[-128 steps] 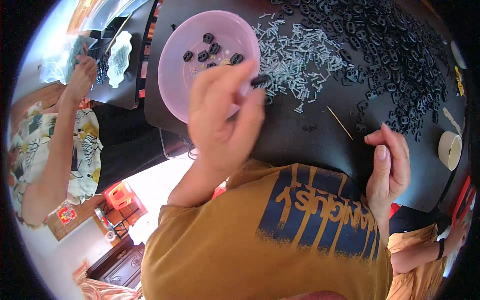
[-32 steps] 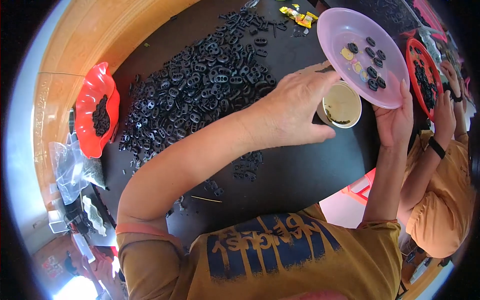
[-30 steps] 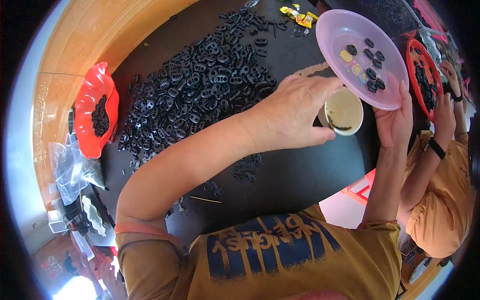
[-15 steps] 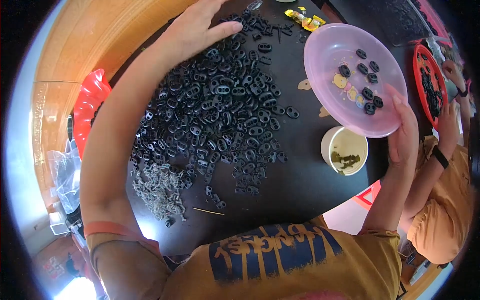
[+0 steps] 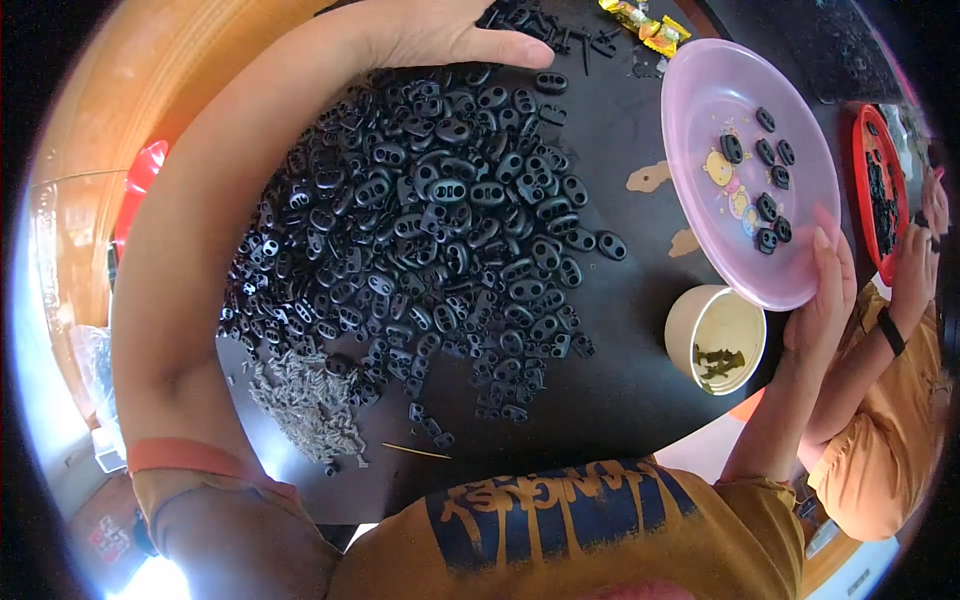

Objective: The person assembles plastic cord locks by fitting springs into plastic components and connecting the parts together by hand, then sorts components and finished pieces across the table, plates, and containers.

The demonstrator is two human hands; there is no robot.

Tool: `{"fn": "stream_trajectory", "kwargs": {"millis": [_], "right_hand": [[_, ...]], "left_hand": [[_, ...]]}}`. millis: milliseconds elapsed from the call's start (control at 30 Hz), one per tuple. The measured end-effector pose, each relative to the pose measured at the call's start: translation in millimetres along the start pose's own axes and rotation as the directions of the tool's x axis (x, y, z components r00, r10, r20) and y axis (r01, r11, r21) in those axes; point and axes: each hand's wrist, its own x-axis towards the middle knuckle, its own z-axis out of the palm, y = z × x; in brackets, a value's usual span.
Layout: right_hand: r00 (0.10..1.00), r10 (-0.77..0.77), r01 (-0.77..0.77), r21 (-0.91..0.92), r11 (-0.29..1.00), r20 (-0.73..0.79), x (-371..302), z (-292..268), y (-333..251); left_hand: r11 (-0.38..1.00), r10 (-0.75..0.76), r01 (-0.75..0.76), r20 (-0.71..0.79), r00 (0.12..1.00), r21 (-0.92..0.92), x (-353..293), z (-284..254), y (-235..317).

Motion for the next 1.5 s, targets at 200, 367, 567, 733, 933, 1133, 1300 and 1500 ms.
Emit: {"fn": "stream_trajectory", "kwargs": {"millis": [200,367,567,733,933,1133,1300,1500], "right_hand": [[0.998,-0.017,0.016,-0.029,0.999,-0.056,-6.1,4.4,-1.2],[0.999,-0.007,0.005,-0.047,0.999,-0.039,-4.4,0.1,1.5],[0.998,-0.003,0.002,-0.010,1.000,-0.062,-5.5,5.0,1.1],[0.999,0.005,-0.003,0.036,0.999,-0.045,-4.5,6.5,1.5],[0.999,0.048,-0.047,0.037,0.998,-0.019,-1.8,-3.6,7.0],[0.998,0.056,-0.055,0.041,0.998,-0.021,-2.7,-5.3,7.6],[0.999,0.033,-0.032,0.048,0.998,-0.027,-4.0,7.6,0.9],[0.999,0.043,-0.042,0.042,0.998,-0.017,-2.0,0.8,4.5]], "left_hand": [[0.998,0.017,-0.014,-0.047,0.999,0.067,12.8,8.9,-7.2],[1.000,0.022,-0.022,-0.117,0.993,0.003,16.1,8.4,-19.5],[0.985,-0.097,0.080,-0.103,0.990,-0.155,4.3,-5.9,-19.1],[0.998,-0.057,0.057,0.011,0.998,-0.038,-2.5,-6.4,-18.6],[0.972,-0.056,0.029,-0.111,0.992,-0.233,2.1,0.5,-38.6],[0.966,-0.057,0.005,-0.193,0.980,-0.259,-9.9,4.1,-56.1],[0.995,-0.083,0.078,-0.085,0.993,-0.061,-12.2,3.6,-58.6],[0.998,-0.033,0.039,-0.108,0.994,0.055,-6.6,1.5,-70.1]]}}
